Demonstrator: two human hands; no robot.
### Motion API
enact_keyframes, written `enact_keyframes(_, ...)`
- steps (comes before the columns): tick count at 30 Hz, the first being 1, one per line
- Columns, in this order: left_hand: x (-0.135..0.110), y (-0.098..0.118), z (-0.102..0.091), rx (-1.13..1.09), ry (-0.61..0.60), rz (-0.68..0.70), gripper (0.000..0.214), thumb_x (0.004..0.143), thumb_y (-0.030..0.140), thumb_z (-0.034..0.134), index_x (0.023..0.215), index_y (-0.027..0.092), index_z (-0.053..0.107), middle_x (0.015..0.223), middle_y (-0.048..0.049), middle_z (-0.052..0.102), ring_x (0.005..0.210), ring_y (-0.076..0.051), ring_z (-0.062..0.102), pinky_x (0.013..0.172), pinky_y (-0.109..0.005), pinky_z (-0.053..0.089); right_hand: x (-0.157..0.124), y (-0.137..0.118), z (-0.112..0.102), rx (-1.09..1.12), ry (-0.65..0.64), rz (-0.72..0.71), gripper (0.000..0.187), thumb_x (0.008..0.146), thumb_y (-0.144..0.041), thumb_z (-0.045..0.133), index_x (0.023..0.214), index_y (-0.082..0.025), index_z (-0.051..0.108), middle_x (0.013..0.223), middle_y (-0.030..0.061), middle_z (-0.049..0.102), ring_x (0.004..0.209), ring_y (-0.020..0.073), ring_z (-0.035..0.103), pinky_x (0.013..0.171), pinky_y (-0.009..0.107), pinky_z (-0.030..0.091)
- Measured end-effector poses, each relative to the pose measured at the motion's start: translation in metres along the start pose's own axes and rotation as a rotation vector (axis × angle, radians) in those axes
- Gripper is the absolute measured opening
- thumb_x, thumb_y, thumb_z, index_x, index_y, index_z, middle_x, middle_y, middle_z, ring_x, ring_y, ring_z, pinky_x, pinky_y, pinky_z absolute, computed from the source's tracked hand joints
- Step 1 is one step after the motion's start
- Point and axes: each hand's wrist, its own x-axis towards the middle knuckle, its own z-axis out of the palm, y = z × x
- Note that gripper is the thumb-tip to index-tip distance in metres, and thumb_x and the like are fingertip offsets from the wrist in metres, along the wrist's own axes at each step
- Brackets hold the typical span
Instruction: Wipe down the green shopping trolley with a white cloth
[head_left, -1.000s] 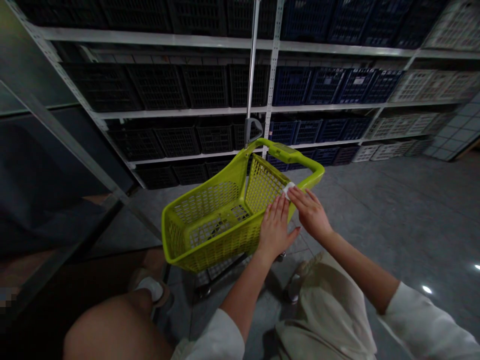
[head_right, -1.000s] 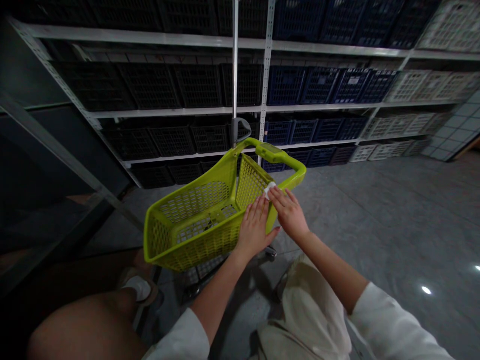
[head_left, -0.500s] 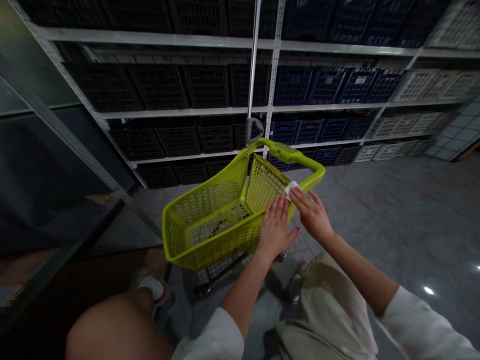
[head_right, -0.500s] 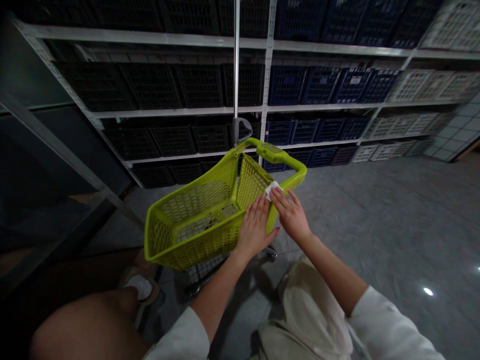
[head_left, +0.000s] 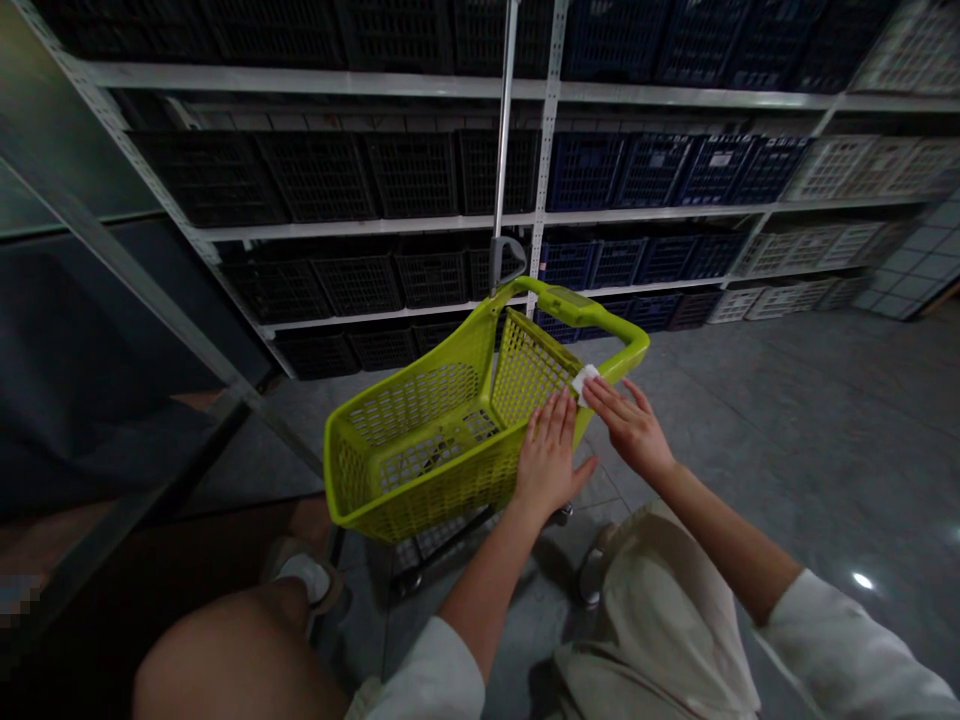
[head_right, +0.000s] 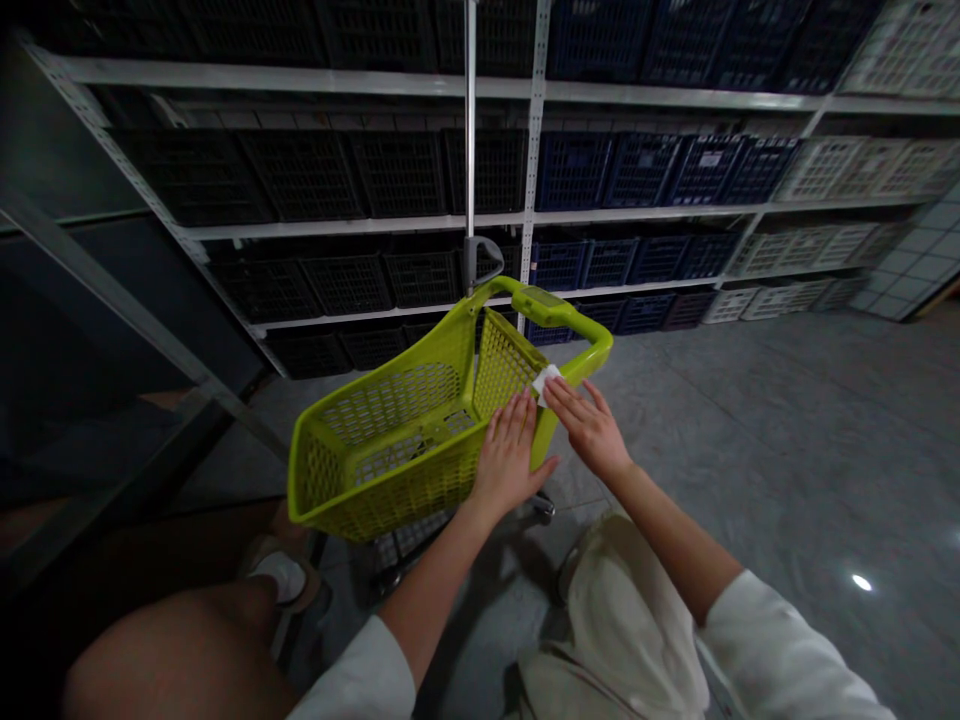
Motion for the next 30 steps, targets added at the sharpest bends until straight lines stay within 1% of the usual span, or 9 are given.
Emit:
enact_keyframes(4,0.001,-0.001,-0.001,0.007,0.000,-0.001,0.093,0.093,0.065,0.043,0.158,0.005,0.014,0.168,-0.0155,0.015,0.156,-0.027,0.011,0.125,-0.044,0.021,0.001,0.044,0.000,-0.090,0.169,0.246,0.069,0.088,0.000,0.037,0.151,-0.025,0.041,0.147,0.0103,0.056,0.137,0.0226,0.051,0.120,0.051,0.029)
enact_keyframes(6,0.001,0.000,0.000,0.004,0.005,-0.011,0.093,0.093,0.065,0.042,0.158,0.005,0.014,0.168,-0.0151,0.014,0.156,-0.027,0.011,0.125,-0.045,0.021,0.002,0.049,0.002,-0.121,0.238,0.353,0.067,0.088,-0.002,0.038,0.151,-0.024,0.041,0.146,0.0122,0.057,0.136,0.0248,0.052,0.118,0.054,0.031)
enact_keyframes(8,0.000,0.001,0.001,-0.013,0.010,-0.014,0.092,0.093,0.065,0.042,0.158,0.005,0.013,0.168,-0.0149,0.014,0.156,-0.028,0.012,0.125,-0.046,0.021,0.002,0.033,0.004,-0.108,0.221,0.312,0.068,0.089,-0.001,0.036,0.153,-0.024,0.037,0.147,0.0127,0.055,0.137,0.0240,0.051,0.118,0.052,0.032)
enact_keyframes(11,0.000,0.000,0.002,-0.034,0.018,-0.007,0.092,0.093,0.063,0.044,0.157,0.004,0.015,0.168,-0.0153,0.017,0.156,-0.028,0.013,0.125,-0.047,0.021,-0.001,0.003,0.003,-0.013,0.072,0.079,0.074,0.087,0.003,0.033,0.156,-0.023,0.031,0.150,0.0107,0.052,0.143,0.0198,0.044,0.119,0.046,0.033)
enact_keyframes(13,0.000,-0.002,0.001,-0.029,0.016,0.000,0.091,0.093,0.063,0.045,0.157,0.004,0.016,0.167,-0.0157,0.018,0.156,-0.027,0.013,0.125,-0.046,0.022,0.000,0.005,0.000,0.015,0.003,-0.003,0.074,0.087,0.004,0.033,0.156,-0.024,0.032,0.151,0.0092,0.051,0.143,0.0186,0.043,0.120,0.045,0.032)
enact_keyframes(19,0.001,0.000,0.001,-0.035,0.024,-0.015,0.092,0.092,0.064,0.046,0.158,0.006,0.015,0.167,-0.0146,0.018,0.155,-0.027,0.015,0.125,-0.046,0.021,0.013,0.048,-0.005,-0.108,0.204,0.273,0.063,0.089,0.000,0.038,0.146,-0.022,0.049,0.141,0.0118,0.061,0.133,0.0239,0.056,0.118,0.051,0.033)
enact_keyframes(24,0.000,0.000,0.003,-0.037,0.031,-0.011,0.088,0.093,0.061,0.045,0.157,0.006,0.020,0.167,-0.0142,0.019,0.156,-0.027,0.013,0.125,-0.047,0.023,0.015,0.003,-0.004,-0.016,0.019,-0.005,0.067,0.088,0.000,0.038,0.151,-0.023,0.042,0.145,0.0094,0.057,0.137,0.0200,0.051,0.122,0.048,0.026)
enact_keyframes(26,-0.001,-0.001,0.003,-0.033,0.027,-0.005,0.087,0.094,0.060,0.046,0.157,0.007,0.019,0.167,-0.0140,0.019,0.156,-0.026,0.012,0.125,-0.047,0.024,0.016,0.006,-0.007,-0.002,-0.038,-0.068,0.067,0.088,0.001,0.038,0.149,-0.025,0.044,0.146,0.0072,0.057,0.136,0.0183,0.052,0.123,0.047,0.024)
enact_keyframes(30,0.000,-0.001,0.003,-0.002,0.024,-0.006,0.092,0.093,0.063,0.044,0.158,0.005,0.015,0.168,-0.0146,0.017,0.156,-0.026,0.012,0.125,-0.045,0.022,0.024,0.045,-0.010,-0.117,0.099,0.163,0.061,0.087,0.001,0.039,0.139,-0.026,0.055,0.136,0.0059,0.065,0.129,0.0211,0.060,0.123,0.053,0.019)
